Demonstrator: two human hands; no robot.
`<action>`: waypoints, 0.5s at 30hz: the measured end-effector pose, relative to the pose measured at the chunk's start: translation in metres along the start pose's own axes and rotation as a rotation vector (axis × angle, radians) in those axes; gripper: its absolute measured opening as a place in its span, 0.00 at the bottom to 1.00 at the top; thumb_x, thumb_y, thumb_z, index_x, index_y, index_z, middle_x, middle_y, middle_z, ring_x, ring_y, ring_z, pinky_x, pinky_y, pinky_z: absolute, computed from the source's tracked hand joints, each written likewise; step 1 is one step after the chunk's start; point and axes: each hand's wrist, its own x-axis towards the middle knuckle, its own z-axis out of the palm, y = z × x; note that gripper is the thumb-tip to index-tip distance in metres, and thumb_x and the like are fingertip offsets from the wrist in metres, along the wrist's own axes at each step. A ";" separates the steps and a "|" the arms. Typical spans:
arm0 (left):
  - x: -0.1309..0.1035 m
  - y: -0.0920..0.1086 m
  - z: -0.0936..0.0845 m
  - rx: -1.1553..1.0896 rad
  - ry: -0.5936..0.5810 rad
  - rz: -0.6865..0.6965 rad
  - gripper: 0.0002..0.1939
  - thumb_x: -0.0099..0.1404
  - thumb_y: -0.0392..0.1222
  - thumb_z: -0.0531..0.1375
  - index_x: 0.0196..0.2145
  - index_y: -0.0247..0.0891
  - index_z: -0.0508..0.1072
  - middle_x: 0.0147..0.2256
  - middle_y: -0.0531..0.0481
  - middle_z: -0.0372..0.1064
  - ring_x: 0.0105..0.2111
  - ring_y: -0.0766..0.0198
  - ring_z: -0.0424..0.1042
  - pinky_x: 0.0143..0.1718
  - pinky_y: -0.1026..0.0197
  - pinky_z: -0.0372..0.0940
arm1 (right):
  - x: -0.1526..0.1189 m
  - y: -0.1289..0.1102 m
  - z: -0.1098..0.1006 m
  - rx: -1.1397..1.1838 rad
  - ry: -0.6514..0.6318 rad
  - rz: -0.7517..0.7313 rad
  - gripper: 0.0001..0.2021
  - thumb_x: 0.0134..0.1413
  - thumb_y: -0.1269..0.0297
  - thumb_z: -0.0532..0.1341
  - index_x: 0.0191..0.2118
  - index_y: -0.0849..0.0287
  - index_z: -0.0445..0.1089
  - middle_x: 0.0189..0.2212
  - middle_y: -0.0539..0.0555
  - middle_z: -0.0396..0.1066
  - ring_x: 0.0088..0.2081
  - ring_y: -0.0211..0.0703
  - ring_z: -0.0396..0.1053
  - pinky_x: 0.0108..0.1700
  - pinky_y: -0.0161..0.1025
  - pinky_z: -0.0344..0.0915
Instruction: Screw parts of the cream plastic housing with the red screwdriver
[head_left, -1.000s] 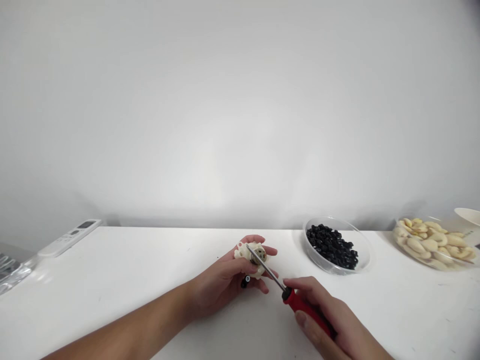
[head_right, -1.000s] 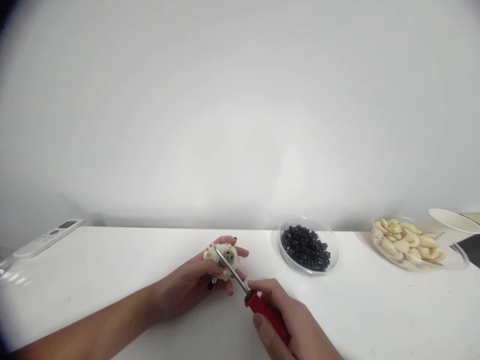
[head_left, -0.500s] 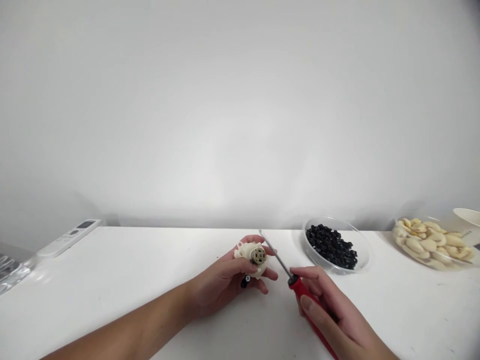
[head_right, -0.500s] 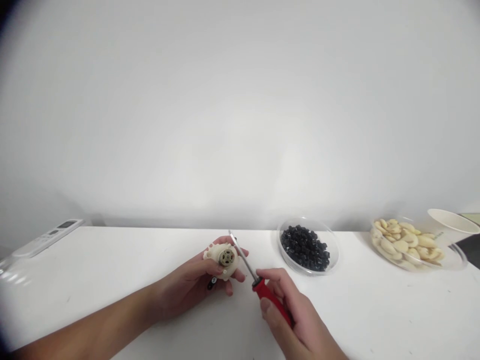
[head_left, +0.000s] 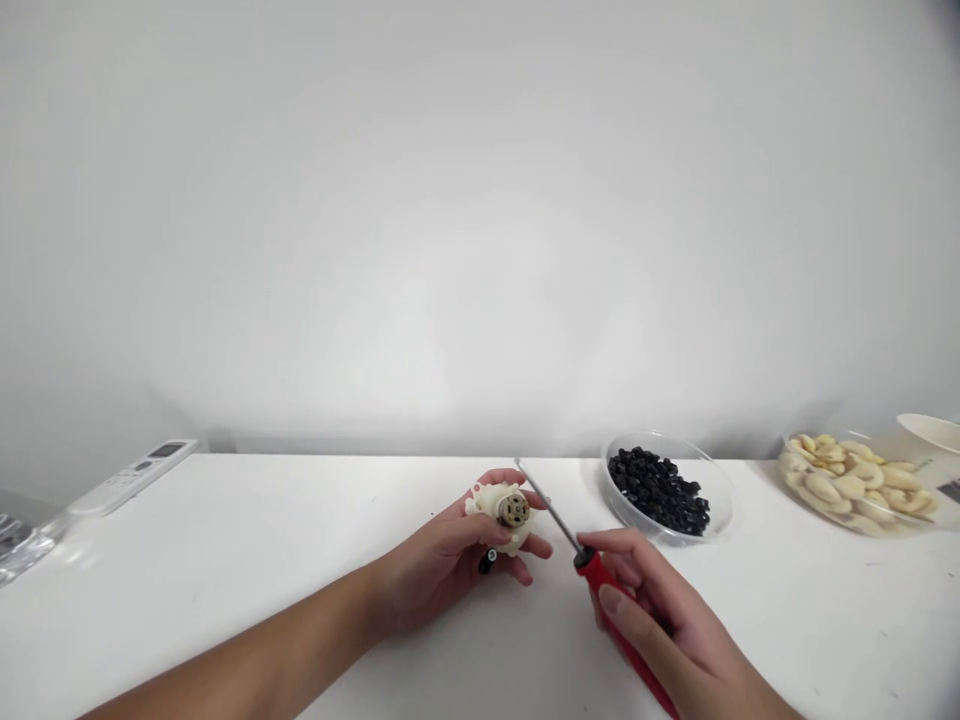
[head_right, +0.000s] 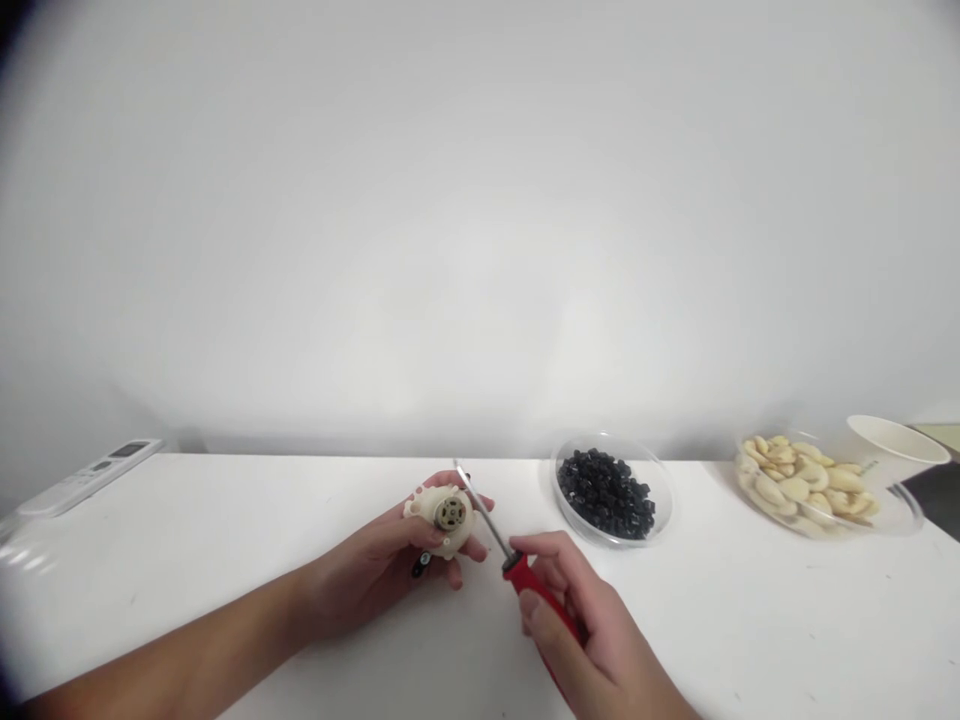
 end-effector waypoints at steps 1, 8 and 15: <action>0.000 0.000 0.000 -0.001 0.001 0.003 0.23 0.64 0.28 0.58 0.55 0.43 0.66 0.59 0.40 0.66 0.48 0.51 0.76 0.43 0.54 0.69 | 0.001 0.000 0.000 0.040 0.017 0.012 0.22 0.69 0.42 0.54 0.58 0.48 0.65 0.40 0.53 0.75 0.37 0.45 0.67 0.42 0.42 0.66; 0.000 0.001 0.002 0.005 -0.010 0.004 0.23 0.64 0.27 0.57 0.55 0.43 0.64 0.60 0.40 0.66 0.49 0.51 0.75 0.43 0.53 0.69 | 0.000 0.004 0.003 -0.093 0.008 -0.080 0.21 0.66 0.42 0.56 0.55 0.49 0.68 0.36 0.52 0.74 0.35 0.46 0.68 0.39 0.42 0.64; 0.001 0.002 0.001 -0.036 0.017 -0.019 0.22 0.65 0.28 0.58 0.55 0.43 0.63 0.59 0.41 0.67 0.49 0.51 0.76 0.43 0.54 0.68 | -0.001 0.002 0.000 0.002 0.049 -0.005 0.21 0.67 0.43 0.58 0.57 0.47 0.68 0.36 0.52 0.76 0.36 0.46 0.71 0.41 0.41 0.69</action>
